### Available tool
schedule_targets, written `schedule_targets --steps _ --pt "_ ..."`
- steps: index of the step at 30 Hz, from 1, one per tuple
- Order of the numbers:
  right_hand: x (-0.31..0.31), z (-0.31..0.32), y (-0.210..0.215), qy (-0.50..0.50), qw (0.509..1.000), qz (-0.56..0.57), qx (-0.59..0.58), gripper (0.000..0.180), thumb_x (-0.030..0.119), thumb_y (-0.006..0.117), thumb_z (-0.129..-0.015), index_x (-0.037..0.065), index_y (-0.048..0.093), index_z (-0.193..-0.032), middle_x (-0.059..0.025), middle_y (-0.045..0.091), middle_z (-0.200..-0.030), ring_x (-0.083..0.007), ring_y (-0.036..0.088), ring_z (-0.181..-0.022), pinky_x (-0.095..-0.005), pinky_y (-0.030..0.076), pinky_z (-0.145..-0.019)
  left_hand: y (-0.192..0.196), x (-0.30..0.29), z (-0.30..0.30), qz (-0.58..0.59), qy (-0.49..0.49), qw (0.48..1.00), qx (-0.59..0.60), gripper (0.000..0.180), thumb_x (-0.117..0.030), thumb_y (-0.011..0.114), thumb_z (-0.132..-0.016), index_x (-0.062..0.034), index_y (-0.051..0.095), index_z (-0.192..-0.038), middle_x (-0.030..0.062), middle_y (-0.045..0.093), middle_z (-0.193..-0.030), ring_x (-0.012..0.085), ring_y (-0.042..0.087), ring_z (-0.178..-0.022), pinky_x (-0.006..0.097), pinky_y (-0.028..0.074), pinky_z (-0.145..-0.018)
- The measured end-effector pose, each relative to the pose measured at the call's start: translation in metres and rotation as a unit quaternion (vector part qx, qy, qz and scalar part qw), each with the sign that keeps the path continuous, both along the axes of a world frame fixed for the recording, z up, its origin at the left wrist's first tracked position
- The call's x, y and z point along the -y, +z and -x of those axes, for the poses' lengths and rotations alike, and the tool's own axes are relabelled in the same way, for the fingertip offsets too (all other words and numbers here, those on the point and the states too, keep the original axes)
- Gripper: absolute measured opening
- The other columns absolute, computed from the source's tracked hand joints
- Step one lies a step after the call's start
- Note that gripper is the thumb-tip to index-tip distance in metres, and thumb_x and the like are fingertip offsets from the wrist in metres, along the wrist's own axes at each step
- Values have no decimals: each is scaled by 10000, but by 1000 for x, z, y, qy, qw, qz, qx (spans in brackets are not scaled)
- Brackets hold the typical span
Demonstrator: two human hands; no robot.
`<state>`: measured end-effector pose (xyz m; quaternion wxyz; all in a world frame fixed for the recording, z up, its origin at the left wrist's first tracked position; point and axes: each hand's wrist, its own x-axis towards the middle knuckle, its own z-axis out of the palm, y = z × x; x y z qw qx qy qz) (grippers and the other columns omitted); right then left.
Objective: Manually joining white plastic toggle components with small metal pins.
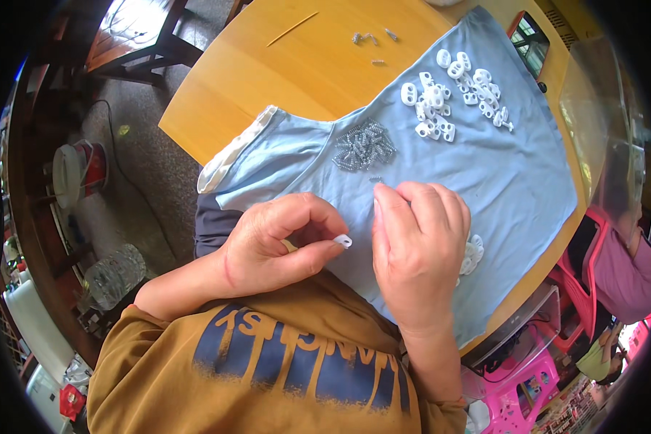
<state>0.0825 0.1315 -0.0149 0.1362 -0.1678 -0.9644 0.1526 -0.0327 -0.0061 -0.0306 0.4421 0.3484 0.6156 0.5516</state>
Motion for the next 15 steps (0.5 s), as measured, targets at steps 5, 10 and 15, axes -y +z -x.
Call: schedule_targets --steps 5,10,15 --pt "-5 2 -1 22 1000 -15 1 217 24 666 -685 46 604 -892 -66 521 -838 -251 517 -795 -384 401 -729 -1 -1 1 -13 -1 1000 -20 106 -47 659 -780 -38 588 -858 22 578 -733 76 547 -613 211 442 -539" --pt "-11 8 -2 15 1000 24 8 164 26 666 -686 48 579 -824 -73 527 -815 -256 513 -774 -374 400 -711 1 -2 1 -4 0 1000 -2 101 -45 654 -786 -36 584 -857 13 574 -732 58 539 -608 201 436 -534" --pt "-15 11 0 9 999 51 -9 139 11 656 -696 47 558 -787 -80 540 -786 -260 518 -760 -362 409 -688 3 -2 1 8 1 999 38 89 -30 637 -801 -28 576 -865 -3 567 -739 33 523 -599 181 428 -534"
